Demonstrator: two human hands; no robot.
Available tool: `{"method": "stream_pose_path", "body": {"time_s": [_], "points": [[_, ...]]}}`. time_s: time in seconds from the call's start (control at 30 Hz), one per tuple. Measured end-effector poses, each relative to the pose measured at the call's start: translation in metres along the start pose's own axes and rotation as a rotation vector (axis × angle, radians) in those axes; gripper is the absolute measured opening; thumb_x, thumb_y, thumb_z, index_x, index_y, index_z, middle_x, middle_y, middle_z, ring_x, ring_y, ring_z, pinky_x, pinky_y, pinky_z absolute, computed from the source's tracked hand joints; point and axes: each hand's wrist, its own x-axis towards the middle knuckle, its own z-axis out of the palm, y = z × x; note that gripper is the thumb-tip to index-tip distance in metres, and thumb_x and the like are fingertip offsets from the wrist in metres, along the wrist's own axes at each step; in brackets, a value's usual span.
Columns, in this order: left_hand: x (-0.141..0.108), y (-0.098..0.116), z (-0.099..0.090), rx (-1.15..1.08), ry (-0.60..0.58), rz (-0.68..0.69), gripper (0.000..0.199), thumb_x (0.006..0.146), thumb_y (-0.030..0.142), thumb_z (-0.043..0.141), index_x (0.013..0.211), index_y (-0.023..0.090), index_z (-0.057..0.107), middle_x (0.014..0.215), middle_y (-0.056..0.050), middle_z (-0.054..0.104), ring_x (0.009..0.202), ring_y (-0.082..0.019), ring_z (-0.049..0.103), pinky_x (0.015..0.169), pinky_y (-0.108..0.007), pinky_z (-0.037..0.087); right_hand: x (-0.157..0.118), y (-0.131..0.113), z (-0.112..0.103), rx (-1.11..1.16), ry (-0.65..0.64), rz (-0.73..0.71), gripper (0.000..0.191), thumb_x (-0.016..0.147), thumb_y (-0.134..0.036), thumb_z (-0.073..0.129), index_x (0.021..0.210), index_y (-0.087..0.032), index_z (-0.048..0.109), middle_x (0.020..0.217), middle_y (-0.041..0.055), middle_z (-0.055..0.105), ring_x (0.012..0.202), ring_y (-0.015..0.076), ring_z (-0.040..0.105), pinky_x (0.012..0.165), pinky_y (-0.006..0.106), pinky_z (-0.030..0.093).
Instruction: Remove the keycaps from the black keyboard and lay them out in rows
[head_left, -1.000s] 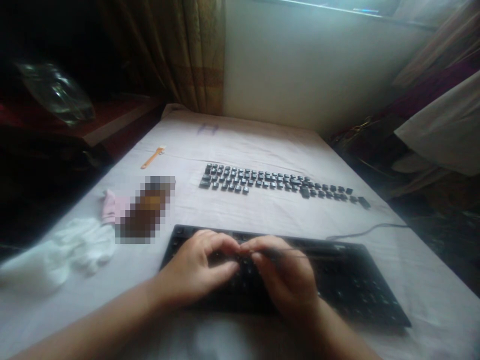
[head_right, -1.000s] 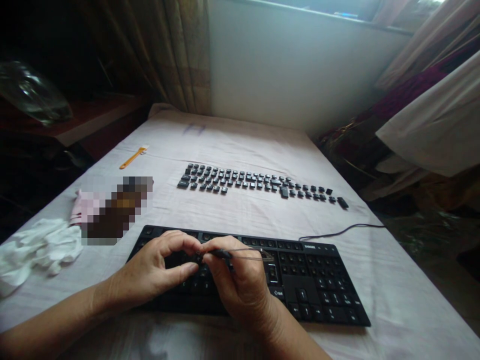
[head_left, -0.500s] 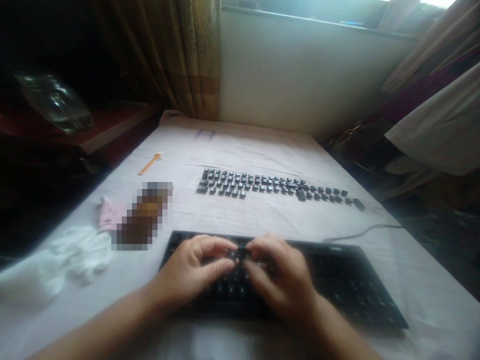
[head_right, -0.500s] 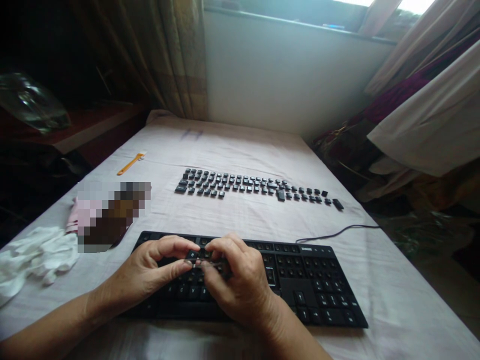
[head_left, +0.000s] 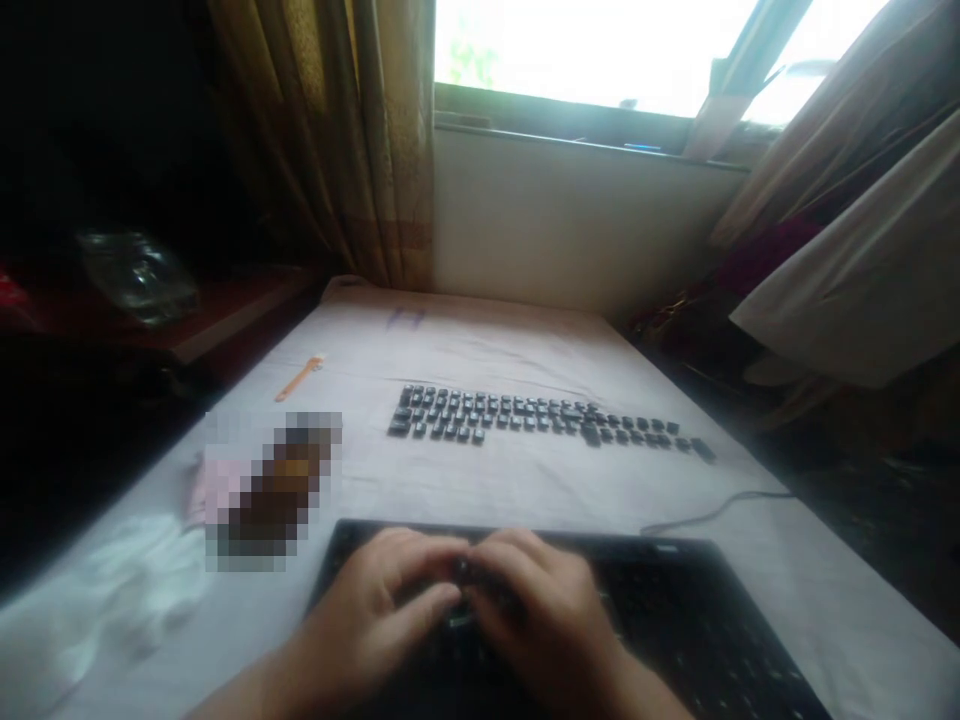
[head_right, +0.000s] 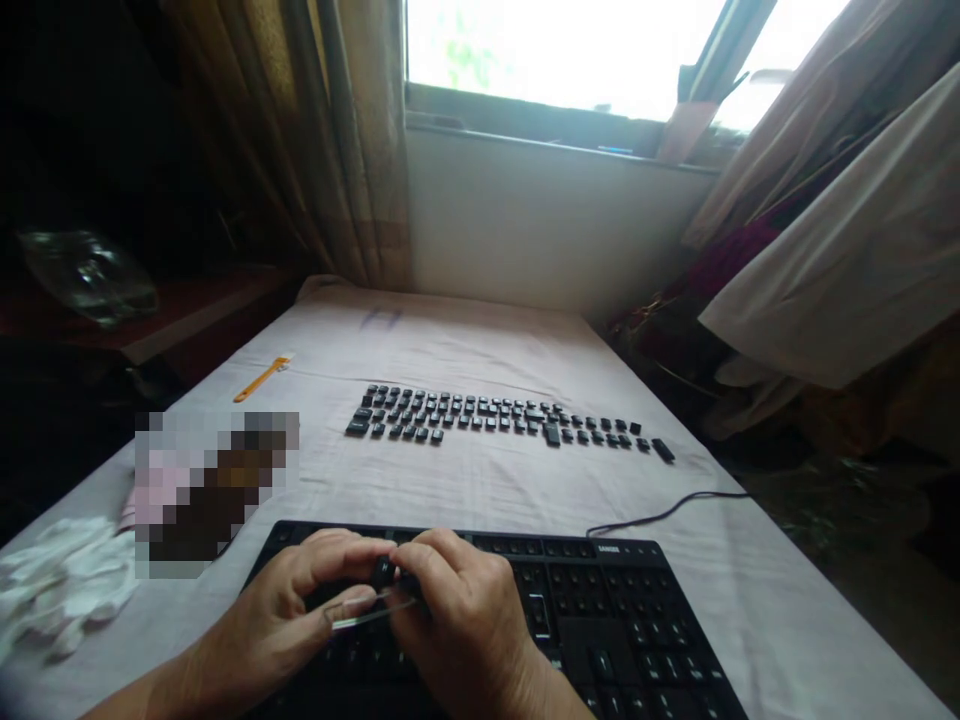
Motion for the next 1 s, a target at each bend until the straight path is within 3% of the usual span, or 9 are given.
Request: {"method": "stream_pose_path", "body": {"time_s": [0.1, 0.2, 0.27, 0.37, 0.57, 1.0], "points": [[0.002, -0.003, -0.007, 0.088, 0.119, 0.058, 0.035, 0.087, 0.036, 0.064, 0.122, 0.033, 0.065, 0.100, -0.001, 0.078, 0.094, -0.023, 0.072, 0.088, -0.036, 0.056, 0.013, 0.013, -0.012, -0.018, -0.002, 0.104, 0.012, 0.081, -0.014, 0.061, 0.088, -0.020, 0.068, 0.075, 0.0035, 0.071, 0.061, 0.0155, 0.066, 0.055, 0.024, 0.054], [0.008, -0.010, -0.020, 0.186, 0.230, 0.103, 0.030, 0.091, 0.036, 0.059, 0.120, 0.032, 0.065, 0.096, -0.001, 0.079, 0.091, -0.022, 0.073, 0.084, -0.037, 0.058, 0.034, 0.042, -0.023, -0.041, -0.055, 0.321, 0.012, 0.079, -0.022, 0.066, 0.089, -0.020, 0.072, 0.067, 0.0006, 0.070, 0.055, 0.0148, 0.062, 0.052, 0.025, 0.050], [0.013, -0.018, -0.029, 0.258, 0.304, 0.161, 0.025, 0.091, 0.035, 0.058, 0.114, 0.030, 0.067, 0.095, -0.001, 0.079, 0.091, -0.023, 0.073, 0.083, -0.037, 0.058, 0.048, 0.066, -0.025, -0.093, -0.112, 0.537, 0.016, 0.078, -0.028, 0.069, 0.091, -0.020, 0.075, 0.066, 0.0000, 0.070, 0.056, 0.0152, 0.063, 0.054, 0.025, 0.049], [0.017, -0.035, -0.038, 0.317, 0.398, 0.213, 0.020, 0.091, 0.034, 0.059, 0.106, 0.028, 0.070, 0.093, -0.002, 0.079, 0.092, -0.023, 0.073, 0.086, -0.038, 0.057, 0.065, 0.095, -0.017, -0.156, -0.129, 0.632, 0.017, 0.076, -0.028, 0.069, 0.089, -0.020, 0.077, 0.063, 0.0000, 0.070, 0.058, 0.0165, 0.065, 0.057, 0.027, 0.049], [0.018, -0.056, -0.043, 0.311, 0.441, 0.198, 0.019, 0.092, 0.033, 0.059, 0.107, 0.029, 0.069, 0.091, 0.000, 0.078, 0.091, -0.022, 0.073, 0.086, -0.036, 0.057, 0.075, 0.117, 0.004, -0.239, -0.164, 0.716, 0.017, 0.074, -0.023, 0.073, 0.090, -0.023, 0.079, 0.082, 0.0037, 0.078, 0.076, 0.0211, 0.070, 0.072, 0.031, 0.051], [0.021, -0.056, -0.042, 0.333, 0.427, 0.190, 0.019, 0.091, 0.034, 0.057, 0.100, 0.026, 0.071, 0.082, 0.002, 0.079, 0.080, -0.020, 0.075, 0.077, -0.031, 0.060, 0.074, 0.126, 0.012, -0.290, -0.215, 0.727, 0.023, 0.078, -0.024, 0.070, 0.100, -0.025, 0.078, 0.091, 0.0046, 0.078, 0.088, 0.0237, 0.071, 0.081, 0.031, 0.052]]}}
